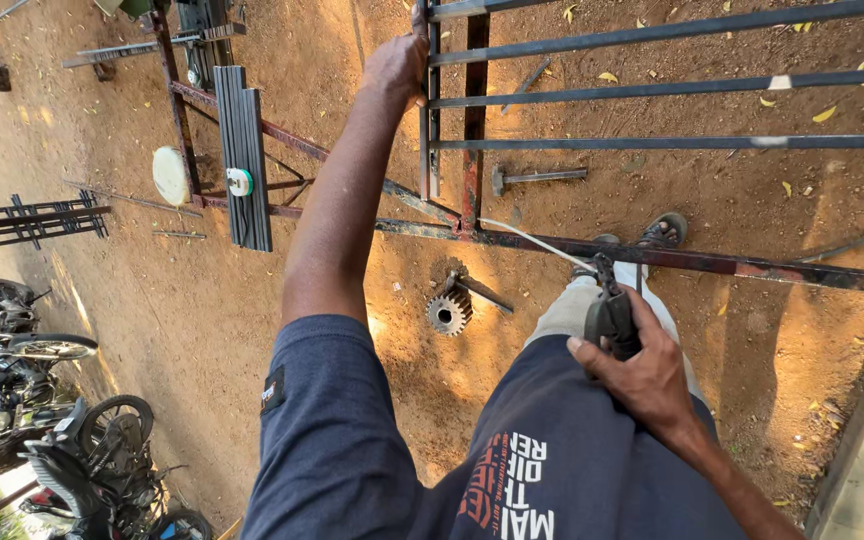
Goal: The person positions metal rods onto a rectangular frame, measures the spacing with a tape measure, and joins them using a welding tool.
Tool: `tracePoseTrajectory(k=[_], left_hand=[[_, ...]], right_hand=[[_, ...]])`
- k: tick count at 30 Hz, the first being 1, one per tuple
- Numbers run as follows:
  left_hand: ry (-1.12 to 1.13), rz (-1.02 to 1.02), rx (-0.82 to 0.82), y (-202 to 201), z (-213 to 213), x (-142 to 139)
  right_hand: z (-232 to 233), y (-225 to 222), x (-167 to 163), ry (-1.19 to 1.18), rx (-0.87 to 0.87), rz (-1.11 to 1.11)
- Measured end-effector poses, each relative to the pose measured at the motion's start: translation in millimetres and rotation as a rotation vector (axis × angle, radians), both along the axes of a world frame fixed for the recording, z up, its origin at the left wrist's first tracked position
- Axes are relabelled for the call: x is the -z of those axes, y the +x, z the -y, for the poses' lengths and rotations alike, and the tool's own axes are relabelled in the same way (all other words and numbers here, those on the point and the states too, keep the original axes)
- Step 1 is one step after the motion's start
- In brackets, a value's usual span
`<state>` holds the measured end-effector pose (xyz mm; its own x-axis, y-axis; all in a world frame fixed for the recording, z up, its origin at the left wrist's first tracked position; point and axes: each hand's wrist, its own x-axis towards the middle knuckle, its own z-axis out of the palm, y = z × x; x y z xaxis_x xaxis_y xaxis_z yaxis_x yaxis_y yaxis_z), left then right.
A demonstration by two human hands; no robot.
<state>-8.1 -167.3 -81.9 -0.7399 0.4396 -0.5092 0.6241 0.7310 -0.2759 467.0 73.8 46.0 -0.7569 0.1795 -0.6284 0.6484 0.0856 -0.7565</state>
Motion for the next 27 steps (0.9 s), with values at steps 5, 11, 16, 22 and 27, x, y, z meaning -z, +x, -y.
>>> tracePoseTrajectory(k=[5,11,16,22,27], left_hand=[[0.065,-0.002,-0.050,-2.1,3.1,6.7],[0.140,-0.030,-0.056,-4.3,2.2,12.3],[0.072,0.005,-0.044,1.0,-1.7,-0.9],[0.103,0.028,-0.029,-0.7,1.2,-1.1],[0.188,-0.055,0.023,2.1,7.3,8.2]], right_hand=[[-2.6,0.0,0.0,0.009,0.032,0.025],[1.5,-2.1,-4.5,0.016,-0.008,-0.043],[0.0,-7.2,-18.1,0.030,-0.036,0.027],[-3.2,-12.4,-31.9,0.065,-0.086,-0.049],[-2.3,-12.2,-33.3,0.118,-0.094,-0.158]])
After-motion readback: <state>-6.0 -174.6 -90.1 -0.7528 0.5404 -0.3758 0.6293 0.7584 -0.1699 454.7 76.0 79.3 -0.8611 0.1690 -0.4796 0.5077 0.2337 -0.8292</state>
